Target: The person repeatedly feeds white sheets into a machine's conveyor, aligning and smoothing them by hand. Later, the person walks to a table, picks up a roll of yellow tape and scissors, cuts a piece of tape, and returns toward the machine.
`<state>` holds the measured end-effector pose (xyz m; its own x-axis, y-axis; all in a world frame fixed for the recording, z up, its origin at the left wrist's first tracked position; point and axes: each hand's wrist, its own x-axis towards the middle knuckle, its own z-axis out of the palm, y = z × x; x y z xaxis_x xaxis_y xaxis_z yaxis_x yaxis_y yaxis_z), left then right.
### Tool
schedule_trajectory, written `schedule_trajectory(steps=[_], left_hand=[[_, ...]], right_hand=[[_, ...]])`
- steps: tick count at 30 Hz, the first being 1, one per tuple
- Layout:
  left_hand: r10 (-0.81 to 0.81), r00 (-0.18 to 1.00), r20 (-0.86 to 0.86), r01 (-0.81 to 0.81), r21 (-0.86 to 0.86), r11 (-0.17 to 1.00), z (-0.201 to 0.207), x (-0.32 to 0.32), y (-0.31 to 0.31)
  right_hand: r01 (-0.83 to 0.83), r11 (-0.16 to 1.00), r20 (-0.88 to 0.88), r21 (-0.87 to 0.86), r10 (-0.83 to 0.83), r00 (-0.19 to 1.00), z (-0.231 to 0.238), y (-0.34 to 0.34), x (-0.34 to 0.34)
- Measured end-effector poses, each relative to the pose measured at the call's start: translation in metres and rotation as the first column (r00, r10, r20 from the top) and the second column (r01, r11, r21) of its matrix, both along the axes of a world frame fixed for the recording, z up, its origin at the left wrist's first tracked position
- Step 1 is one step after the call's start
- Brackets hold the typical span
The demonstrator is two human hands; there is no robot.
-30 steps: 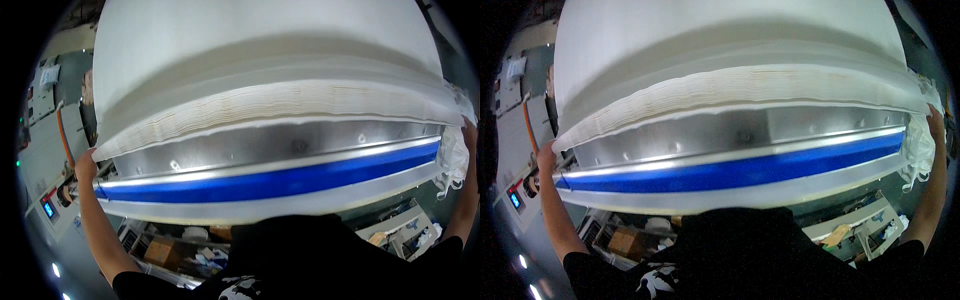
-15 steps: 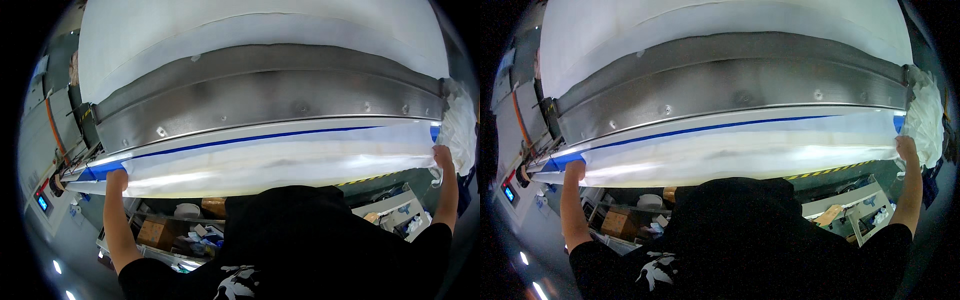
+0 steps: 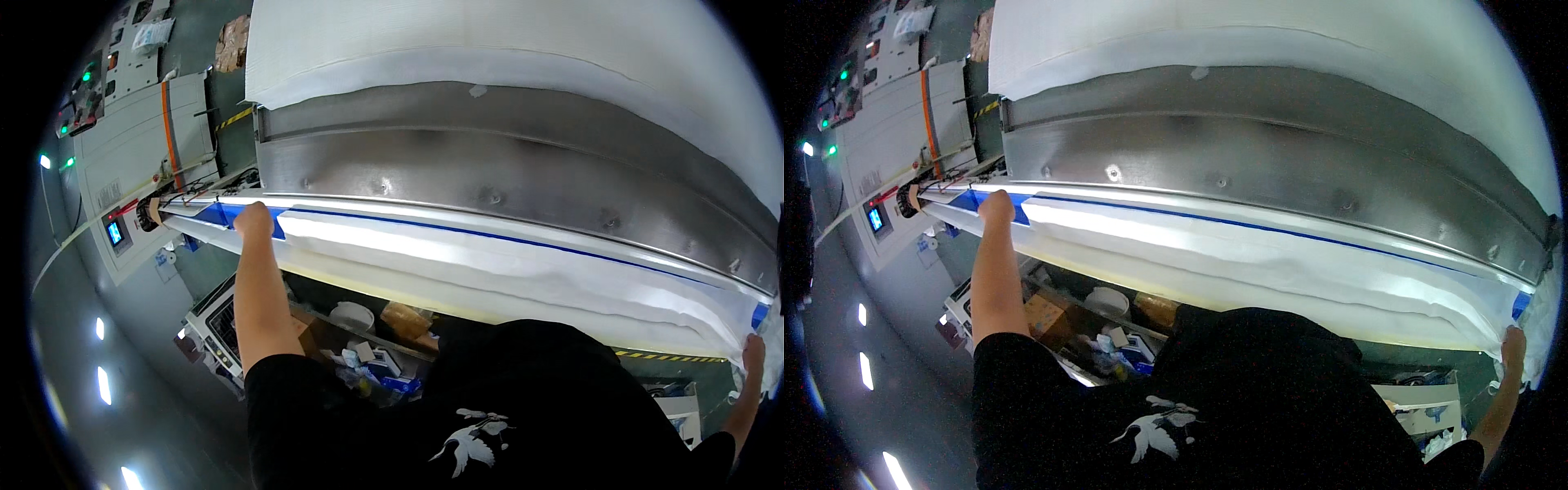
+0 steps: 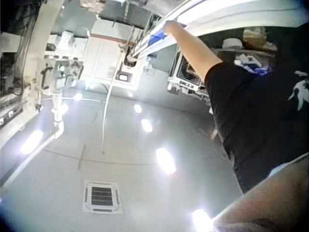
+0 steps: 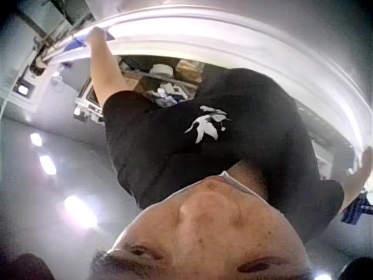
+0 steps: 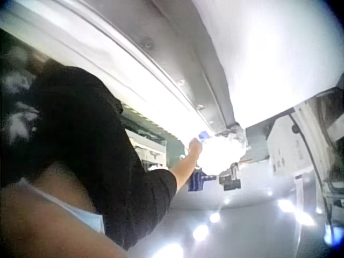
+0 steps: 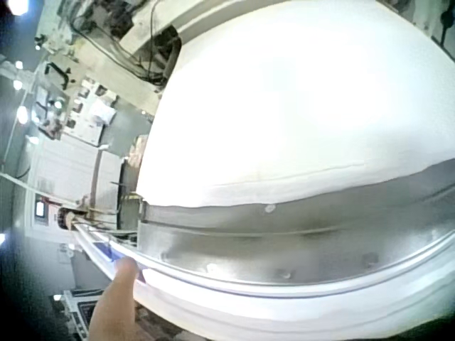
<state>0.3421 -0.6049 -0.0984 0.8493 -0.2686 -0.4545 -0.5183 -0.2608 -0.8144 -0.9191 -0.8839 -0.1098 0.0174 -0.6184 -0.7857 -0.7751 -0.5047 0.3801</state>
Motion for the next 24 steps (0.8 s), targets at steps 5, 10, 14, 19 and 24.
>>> schedule_trajectory(steps=[5,10,14,19,24], left_hand=[[-0.180,0.977,-0.116,0.085,-0.563,0.822,-0.013,0.009,0.012],[-0.287,0.944,-0.165,0.165,-0.519,0.839,-0.042,-0.054,-0.029],[-0.277,0.945,-0.175,0.148,-0.526,0.837,-0.033,-0.113,-0.059],[-0.313,0.934,-0.170,0.172,-0.554,0.814,-0.016,-0.129,-0.072],[-0.671,0.705,-0.227,0.165,-0.869,0.467,-0.015,-0.192,-0.101]], right_hand=[[0.061,0.995,-0.141,0.079,-0.049,0.989,0.007,0.011,0.014],[0.112,0.990,-0.086,0.086,-0.105,0.991,0.014,0.006,0.088],[0.133,0.987,-0.012,0.090,-0.132,0.991,0.012,-0.014,0.151],[0.114,0.989,0.106,0.099,-0.125,0.987,0.019,-0.021,0.203],[0.089,0.960,0.122,0.265,-0.125,0.985,0.034,-0.015,0.255]])
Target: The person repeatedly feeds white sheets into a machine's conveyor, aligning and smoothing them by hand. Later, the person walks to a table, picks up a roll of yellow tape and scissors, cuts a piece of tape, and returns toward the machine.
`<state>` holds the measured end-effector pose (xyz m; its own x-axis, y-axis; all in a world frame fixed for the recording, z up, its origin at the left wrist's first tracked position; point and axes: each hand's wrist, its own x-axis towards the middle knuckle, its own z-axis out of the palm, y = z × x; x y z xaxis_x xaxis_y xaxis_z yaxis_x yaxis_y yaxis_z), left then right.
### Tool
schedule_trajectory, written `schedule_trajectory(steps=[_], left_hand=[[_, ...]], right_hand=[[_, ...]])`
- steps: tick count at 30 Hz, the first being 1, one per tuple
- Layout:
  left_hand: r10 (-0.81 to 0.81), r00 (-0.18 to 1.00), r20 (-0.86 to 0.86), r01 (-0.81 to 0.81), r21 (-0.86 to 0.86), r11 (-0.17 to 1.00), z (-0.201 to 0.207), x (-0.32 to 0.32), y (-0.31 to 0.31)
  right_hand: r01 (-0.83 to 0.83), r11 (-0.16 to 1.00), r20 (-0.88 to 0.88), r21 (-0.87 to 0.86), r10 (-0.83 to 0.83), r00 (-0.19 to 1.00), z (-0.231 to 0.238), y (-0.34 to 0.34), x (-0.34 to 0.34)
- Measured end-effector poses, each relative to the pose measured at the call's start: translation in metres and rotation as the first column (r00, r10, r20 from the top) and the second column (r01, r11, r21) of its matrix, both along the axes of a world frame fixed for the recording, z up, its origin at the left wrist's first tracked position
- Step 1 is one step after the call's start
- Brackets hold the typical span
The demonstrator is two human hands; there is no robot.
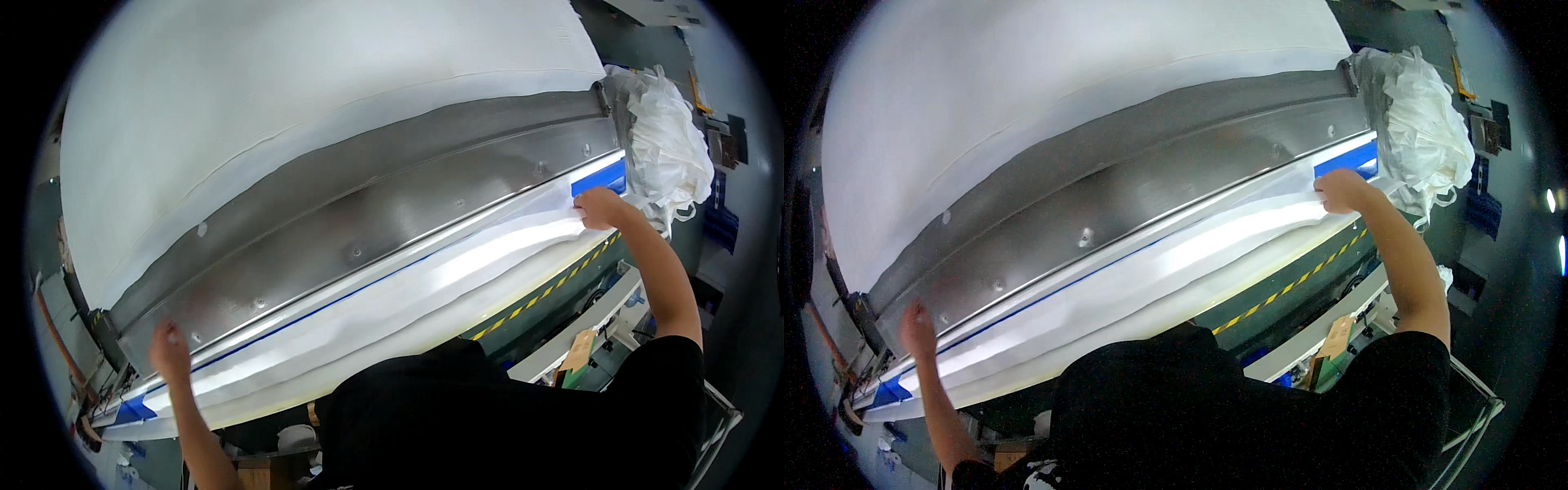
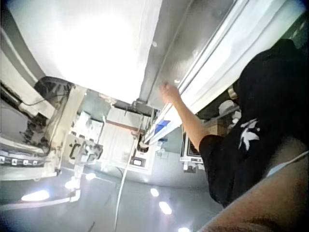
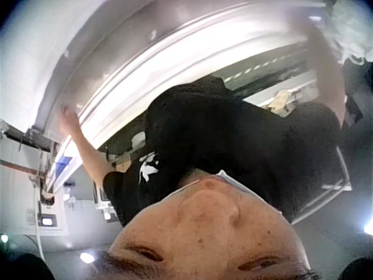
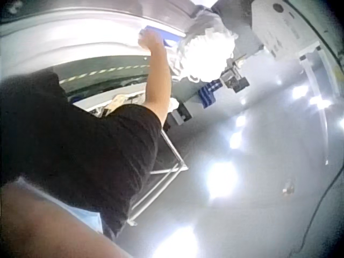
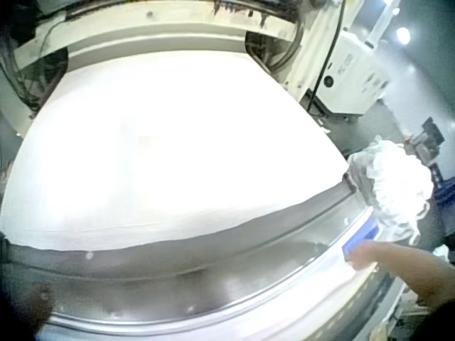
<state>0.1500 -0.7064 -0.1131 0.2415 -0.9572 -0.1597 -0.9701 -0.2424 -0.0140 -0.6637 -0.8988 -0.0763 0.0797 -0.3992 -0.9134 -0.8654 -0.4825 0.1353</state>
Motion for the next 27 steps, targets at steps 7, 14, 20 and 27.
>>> schedule_trajectory(steps=[7,14,20,27], left_hand=[[-0.282,0.299,-0.912,0.365,-0.164,0.916,-0.008,-0.294,-0.054],[0.203,0.254,-0.946,0.761,0.325,0.562,-0.022,-0.374,-0.082],[0.288,0.244,-0.926,0.277,0.351,0.894,-0.007,-0.288,-0.079],[0.224,0.400,-0.889,-0.546,-0.034,0.837,-0.015,-0.099,-0.052]], right_hand=[[0.056,0.979,0.276,0.198,-0.110,0.955,0.032,0.035,0.080],[0.256,0.831,0.297,0.493,-0.437,0.849,0.027,0.055,0.139],[0.526,0.829,0.458,0.188,-0.548,0.700,-0.015,0.063,0.150],[0.534,0.846,0.539,0.006,-0.452,0.711,-0.035,0.071,0.153]])
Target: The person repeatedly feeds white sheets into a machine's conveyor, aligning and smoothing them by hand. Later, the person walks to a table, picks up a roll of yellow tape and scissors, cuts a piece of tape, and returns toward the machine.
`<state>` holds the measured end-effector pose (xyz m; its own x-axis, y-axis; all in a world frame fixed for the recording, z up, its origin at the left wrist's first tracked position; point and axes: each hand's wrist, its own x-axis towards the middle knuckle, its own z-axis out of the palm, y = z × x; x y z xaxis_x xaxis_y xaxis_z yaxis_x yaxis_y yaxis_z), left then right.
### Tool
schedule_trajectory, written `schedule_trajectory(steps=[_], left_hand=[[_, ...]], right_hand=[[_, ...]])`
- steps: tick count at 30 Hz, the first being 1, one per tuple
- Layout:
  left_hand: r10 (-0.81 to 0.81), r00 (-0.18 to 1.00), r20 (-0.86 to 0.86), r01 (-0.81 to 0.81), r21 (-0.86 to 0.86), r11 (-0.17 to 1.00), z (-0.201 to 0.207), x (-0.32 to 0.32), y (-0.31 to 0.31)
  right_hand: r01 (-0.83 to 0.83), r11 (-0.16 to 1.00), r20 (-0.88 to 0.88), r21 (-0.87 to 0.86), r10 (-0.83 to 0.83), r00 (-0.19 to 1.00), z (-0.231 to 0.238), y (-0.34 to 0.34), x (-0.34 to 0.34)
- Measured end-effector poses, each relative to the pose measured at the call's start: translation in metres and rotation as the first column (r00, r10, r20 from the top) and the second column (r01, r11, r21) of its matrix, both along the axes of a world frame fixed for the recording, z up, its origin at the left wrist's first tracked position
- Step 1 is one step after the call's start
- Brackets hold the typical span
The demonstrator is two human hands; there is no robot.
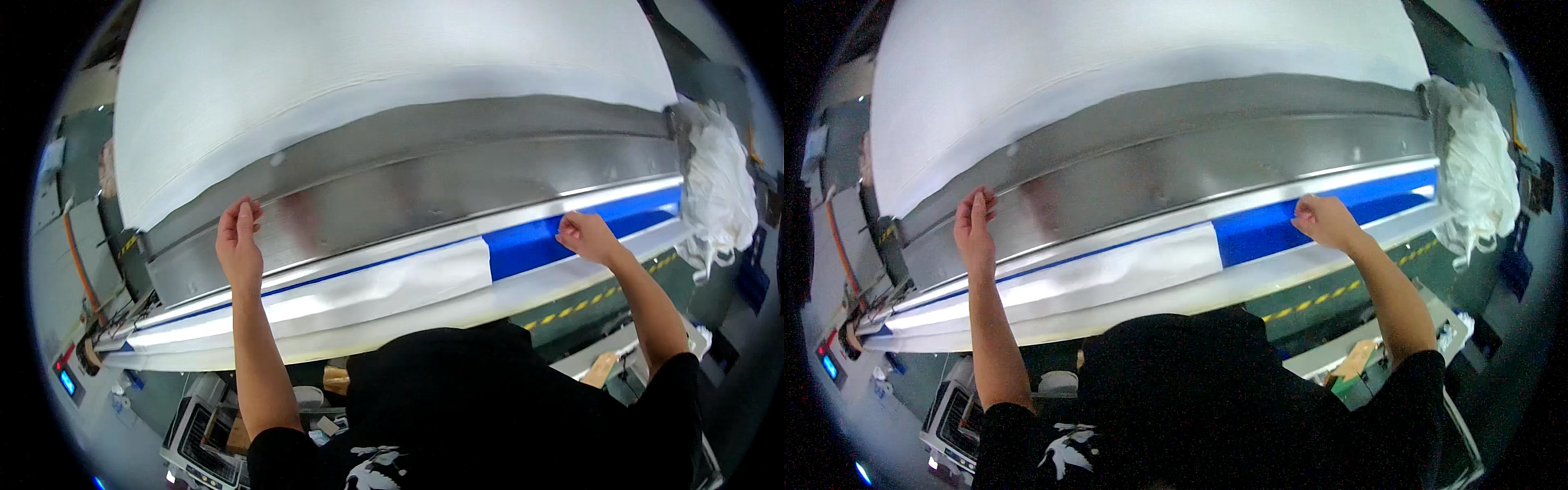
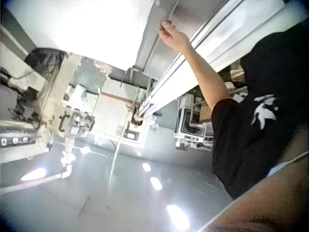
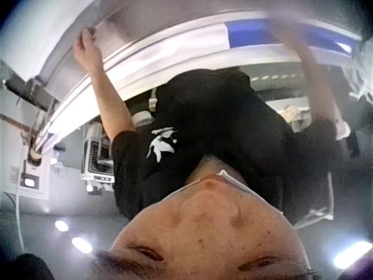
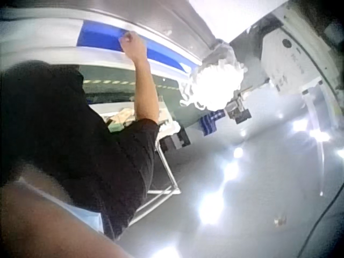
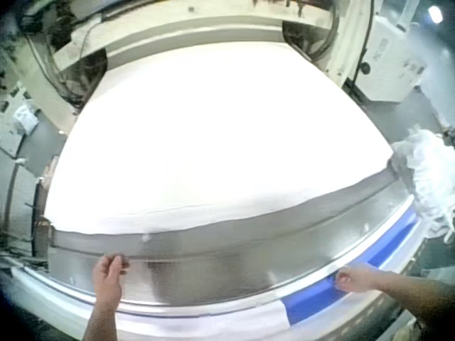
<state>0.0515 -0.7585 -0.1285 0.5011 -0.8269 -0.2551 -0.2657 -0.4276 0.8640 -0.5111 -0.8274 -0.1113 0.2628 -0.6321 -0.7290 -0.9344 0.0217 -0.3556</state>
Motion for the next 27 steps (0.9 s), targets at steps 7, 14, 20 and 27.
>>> schedule_trajectory(steps=[7,14,20,27], left_hand=[[0.039,0.645,0.763,-0.027,-0.028,0.999,-0.026,0.100,0.035],[0.015,0.419,0.908,-0.022,-0.007,1.000,-0.048,0.117,0.023],[0.051,0.561,0.826,0.010,-0.068,0.998,-0.055,0.134,0.026],[0.074,0.609,0.790,-0.031,-0.070,0.997,-0.053,0.146,0.029]], right_hand=[[-0.175,0.980,0.191,-0.097,0.191,0.963,-0.006,-0.026,0.117],[-0.412,0.852,0.347,-0.324,0.512,0.786,0.007,-0.062,0.314],[-0.406,0.788,0.455,-0.463,0.604,0.654,0.013,-0.093,0.538],[-0.312,0.729,0.546,-0.609,0.670,0.502,-0.003,-0.112,0.728]])
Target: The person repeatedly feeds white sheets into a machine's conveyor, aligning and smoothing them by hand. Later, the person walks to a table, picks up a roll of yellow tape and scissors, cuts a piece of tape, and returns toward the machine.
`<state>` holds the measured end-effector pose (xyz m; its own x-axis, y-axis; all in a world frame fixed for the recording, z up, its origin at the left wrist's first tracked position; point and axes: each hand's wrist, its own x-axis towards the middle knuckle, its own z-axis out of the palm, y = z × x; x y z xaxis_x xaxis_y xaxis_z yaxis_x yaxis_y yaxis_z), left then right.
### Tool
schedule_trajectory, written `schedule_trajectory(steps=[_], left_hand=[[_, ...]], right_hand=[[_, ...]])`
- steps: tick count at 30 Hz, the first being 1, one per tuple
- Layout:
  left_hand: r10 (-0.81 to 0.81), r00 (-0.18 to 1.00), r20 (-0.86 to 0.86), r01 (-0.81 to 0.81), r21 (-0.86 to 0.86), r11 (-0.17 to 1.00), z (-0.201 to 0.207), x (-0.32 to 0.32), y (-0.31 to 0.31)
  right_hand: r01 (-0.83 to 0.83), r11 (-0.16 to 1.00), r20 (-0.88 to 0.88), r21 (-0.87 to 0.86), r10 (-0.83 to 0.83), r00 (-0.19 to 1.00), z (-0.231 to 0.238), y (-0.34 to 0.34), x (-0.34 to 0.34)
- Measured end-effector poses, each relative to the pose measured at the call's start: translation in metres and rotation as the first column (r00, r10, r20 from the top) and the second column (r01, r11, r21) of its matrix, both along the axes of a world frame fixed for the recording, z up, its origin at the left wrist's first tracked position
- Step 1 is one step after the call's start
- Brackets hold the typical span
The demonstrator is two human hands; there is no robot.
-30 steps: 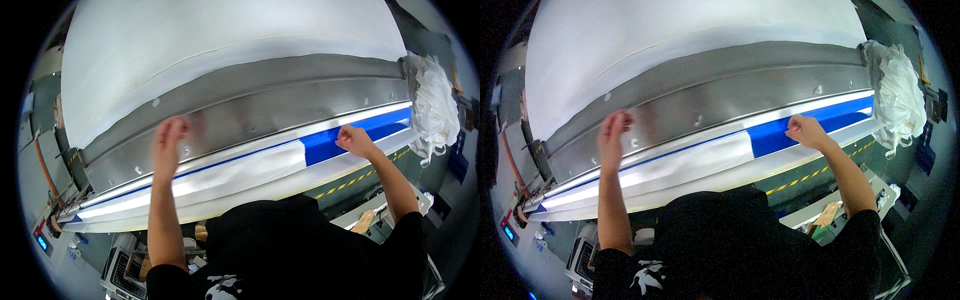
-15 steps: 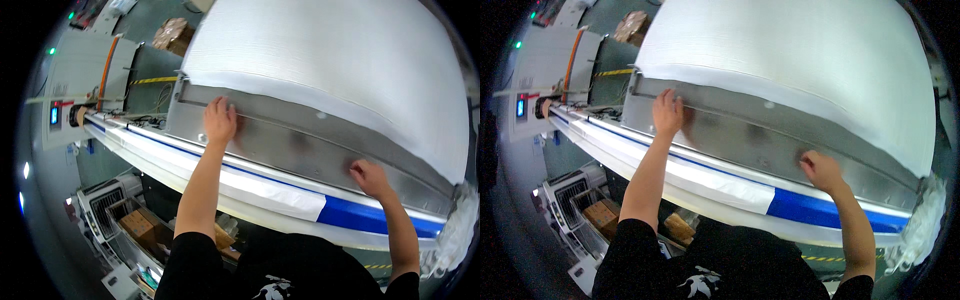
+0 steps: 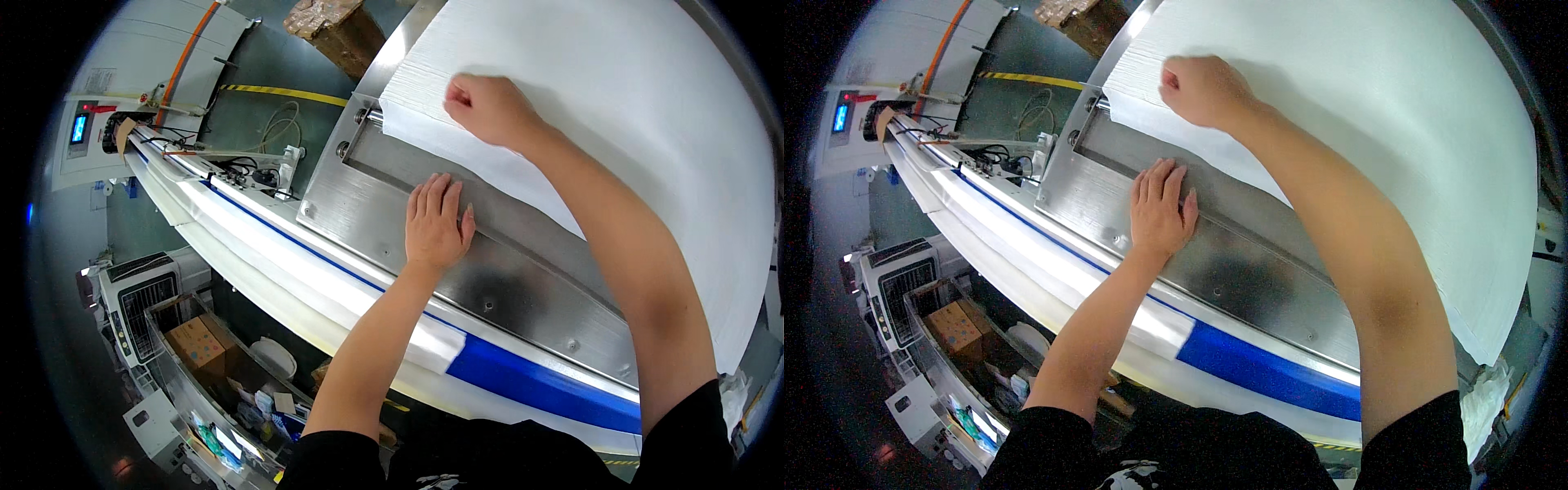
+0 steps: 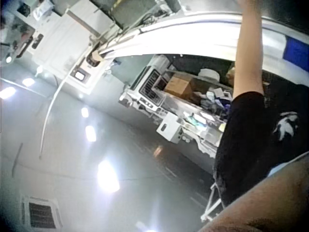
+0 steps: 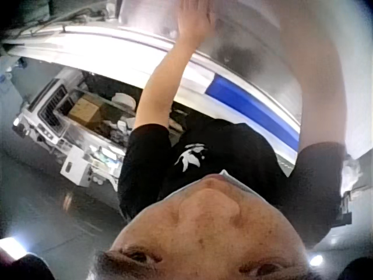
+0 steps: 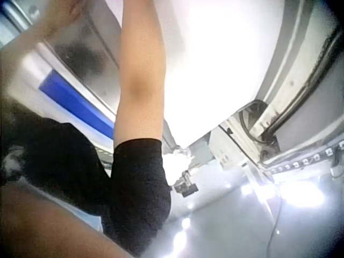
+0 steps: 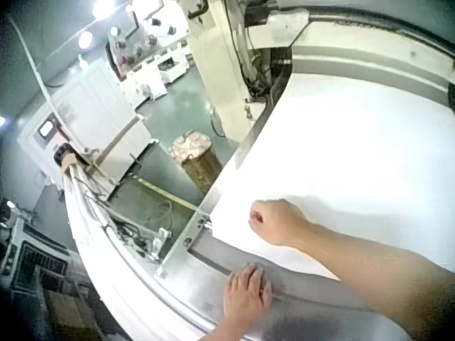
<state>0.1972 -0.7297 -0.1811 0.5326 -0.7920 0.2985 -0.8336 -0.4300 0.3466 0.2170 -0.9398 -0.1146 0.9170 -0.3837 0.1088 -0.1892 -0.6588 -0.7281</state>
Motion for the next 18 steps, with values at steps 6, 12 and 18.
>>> schedule_trajectory(steps=[6,12,18], left_hand=[[-0.009,1.000,-0.015,0.009,0.005,1.000,-0.001,0.004,0.000],[-0.021,0.998,-0.059,0.021,-0.006,1.000,0.006,0.006,0.000],[0.085,0.988,0.128,-0.054,-0.228,0.972,0.023,0.078,-0.027]], right_hand=[[0.022,0.996,-0.048,-0.086,-0.026,0.999,-0.013,-0.005,0.037],[0.065,0.991,-0.018,-0.116,-0.067,0.998,-0.019,-0.007,0.037],[0.095,0.978,-0.014,-0.187,-0.099,0.995,-0.023,-0.009,0.036]])
